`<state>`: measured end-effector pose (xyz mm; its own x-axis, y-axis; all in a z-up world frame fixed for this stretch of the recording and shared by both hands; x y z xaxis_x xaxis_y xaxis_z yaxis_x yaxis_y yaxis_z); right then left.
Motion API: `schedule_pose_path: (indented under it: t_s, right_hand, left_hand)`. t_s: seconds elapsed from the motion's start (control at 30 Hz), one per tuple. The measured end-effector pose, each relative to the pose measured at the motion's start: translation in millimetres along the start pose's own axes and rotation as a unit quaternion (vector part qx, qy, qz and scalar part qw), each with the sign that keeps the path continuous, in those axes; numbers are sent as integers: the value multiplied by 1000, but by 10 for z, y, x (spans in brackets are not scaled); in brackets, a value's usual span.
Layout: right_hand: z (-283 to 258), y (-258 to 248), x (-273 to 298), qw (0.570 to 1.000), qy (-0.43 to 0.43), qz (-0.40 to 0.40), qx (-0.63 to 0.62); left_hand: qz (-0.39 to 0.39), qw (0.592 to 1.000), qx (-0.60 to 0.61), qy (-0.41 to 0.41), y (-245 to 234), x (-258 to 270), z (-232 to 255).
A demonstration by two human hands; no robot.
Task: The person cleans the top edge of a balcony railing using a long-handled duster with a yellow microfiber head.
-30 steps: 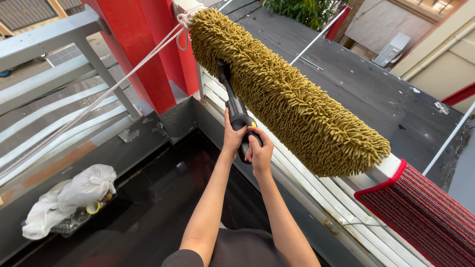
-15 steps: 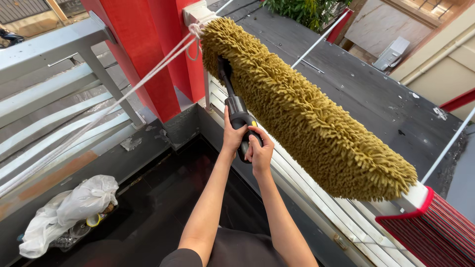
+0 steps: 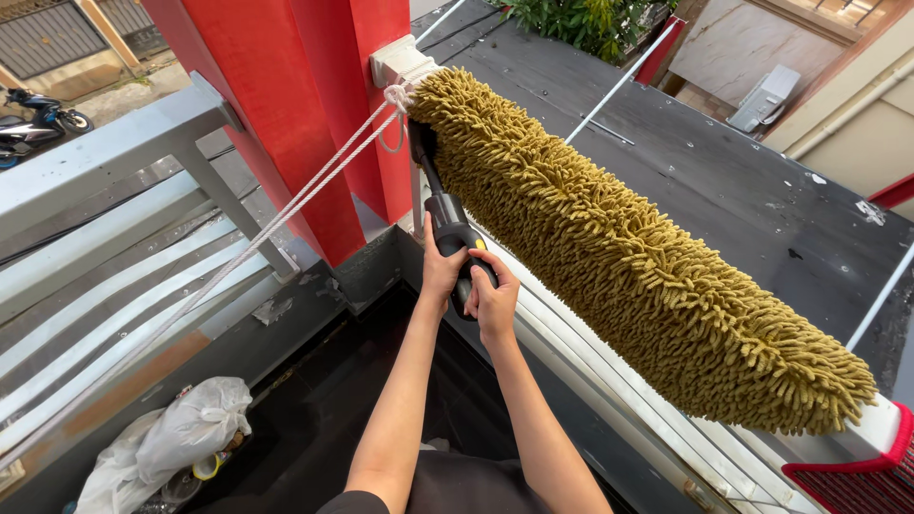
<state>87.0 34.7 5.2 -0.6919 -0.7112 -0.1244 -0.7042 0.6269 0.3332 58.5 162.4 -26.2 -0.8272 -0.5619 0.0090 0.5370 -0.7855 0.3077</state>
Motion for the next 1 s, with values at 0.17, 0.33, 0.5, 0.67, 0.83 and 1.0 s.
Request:
schedule_pose_path:
  t_s: [0.17,0.33,0.5,0.67,0.83,1.0]
  right_hand:
    - [-9,10,-71,1000,0,0,0]
    - [-88,-60,26,1000,-4,-3,9]
    - [-218,-178,220,1000,-3,-1,11]
    - [-360,-331,455,1000,-5,0,9]
    - [-494,-481,711,1000,-7,6,22]
    - [-588,-583,928,1000,-17,3,21]
  left_hand:
    - [2,1000,3,1,-18,-18,66]
    - [-2,1000,17,-1,124,69,114]
    - [-9,1000,25,-4,331,242,99]
    - [-9,1000,17,10,571,421,65]
    - [-16,999,34,9,792,613,17]
    - [-14,1000,17,6,953,790,-31]
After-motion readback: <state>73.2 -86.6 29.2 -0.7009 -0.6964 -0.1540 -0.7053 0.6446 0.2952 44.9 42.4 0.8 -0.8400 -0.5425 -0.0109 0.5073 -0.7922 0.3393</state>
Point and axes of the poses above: each hand's wrist, its own x-axis away from the middle knuckle, its own y-axis out of the palm, z = x × y, the point moved 7 cm from there along -x, towards the middle knuckle, and after that the axes turned 14 degrees about -z, right-handed, at the moved point
